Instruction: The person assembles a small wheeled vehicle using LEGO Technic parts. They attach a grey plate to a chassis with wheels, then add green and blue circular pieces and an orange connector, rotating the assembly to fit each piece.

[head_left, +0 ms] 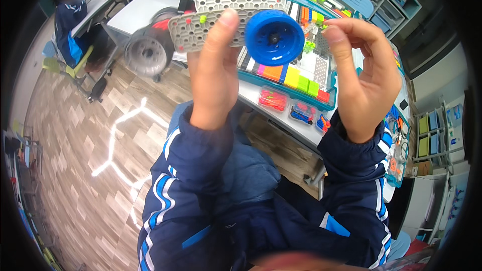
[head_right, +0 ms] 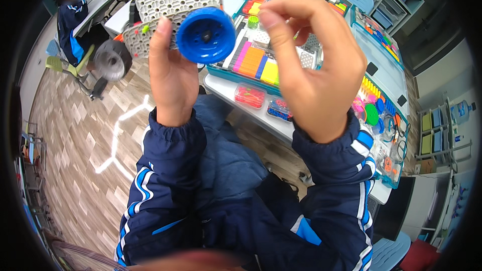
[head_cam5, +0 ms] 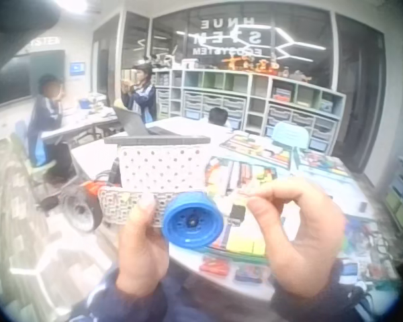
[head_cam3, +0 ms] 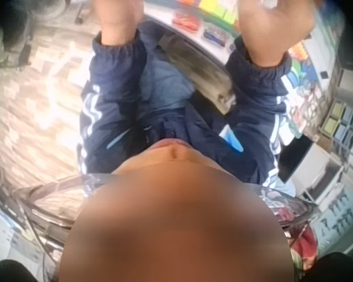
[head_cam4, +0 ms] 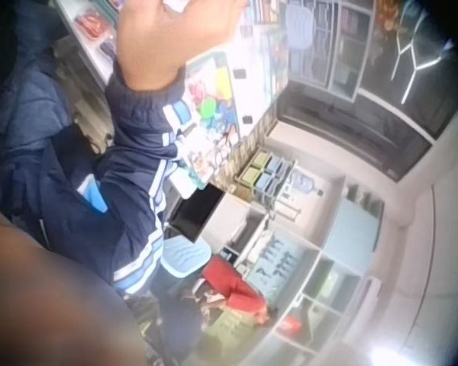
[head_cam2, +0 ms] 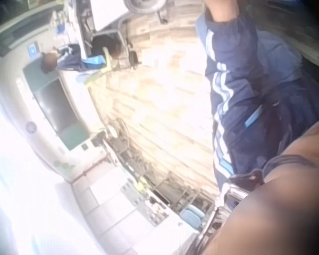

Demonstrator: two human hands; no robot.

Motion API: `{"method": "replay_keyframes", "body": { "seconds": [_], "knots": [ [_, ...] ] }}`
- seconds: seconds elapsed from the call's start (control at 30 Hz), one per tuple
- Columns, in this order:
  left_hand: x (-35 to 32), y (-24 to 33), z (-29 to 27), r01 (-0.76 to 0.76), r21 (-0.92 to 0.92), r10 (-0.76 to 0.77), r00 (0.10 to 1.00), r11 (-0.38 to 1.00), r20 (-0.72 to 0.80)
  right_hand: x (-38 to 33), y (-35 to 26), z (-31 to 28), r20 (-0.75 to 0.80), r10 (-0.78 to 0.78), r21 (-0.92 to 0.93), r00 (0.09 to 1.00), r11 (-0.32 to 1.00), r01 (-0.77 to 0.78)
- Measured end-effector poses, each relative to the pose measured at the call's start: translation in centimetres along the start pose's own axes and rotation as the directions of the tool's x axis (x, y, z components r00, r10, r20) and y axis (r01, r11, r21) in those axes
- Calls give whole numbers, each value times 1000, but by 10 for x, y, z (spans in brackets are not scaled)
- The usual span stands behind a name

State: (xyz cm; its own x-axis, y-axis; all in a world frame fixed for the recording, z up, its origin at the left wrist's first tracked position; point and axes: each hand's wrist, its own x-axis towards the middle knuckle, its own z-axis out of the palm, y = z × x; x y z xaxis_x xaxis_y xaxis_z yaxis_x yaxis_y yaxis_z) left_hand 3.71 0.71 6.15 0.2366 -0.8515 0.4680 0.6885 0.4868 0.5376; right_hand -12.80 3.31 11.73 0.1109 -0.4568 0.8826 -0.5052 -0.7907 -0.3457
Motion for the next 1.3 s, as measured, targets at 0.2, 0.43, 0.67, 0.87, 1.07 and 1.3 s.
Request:
{"method": "replay_keyframes", "body": {
  "seconds": [0.2,0.43,0.67,0.87,1.07,1.3],
  "knots": [
    [14,2,-28,451,-442,-298,878,776,374,9,14,-6,139,243,277,960,921,-273],
    [22,-20,-45,744,-576,-397,668,339,629,7,9,-12,201,262,206,944,930,-303],
    [13,-25,-29,713,-434,-571,701,551,428,12,5,-21,315,162,43,935,982,-185],
    [17,-30,-35,740,-184,-570,629,646,529,7,32,-76,276,270,-173,923,958,-228],
    [14,-47,-34,698,-195,-621,708,690,338,-32,57,-149,124,513,-560,850,743,-367],
    [11,-51,-31,645,-101,-635,764,757,116,-70,77,-206,-112,466,-817,878,459,-348]
  ]
}}
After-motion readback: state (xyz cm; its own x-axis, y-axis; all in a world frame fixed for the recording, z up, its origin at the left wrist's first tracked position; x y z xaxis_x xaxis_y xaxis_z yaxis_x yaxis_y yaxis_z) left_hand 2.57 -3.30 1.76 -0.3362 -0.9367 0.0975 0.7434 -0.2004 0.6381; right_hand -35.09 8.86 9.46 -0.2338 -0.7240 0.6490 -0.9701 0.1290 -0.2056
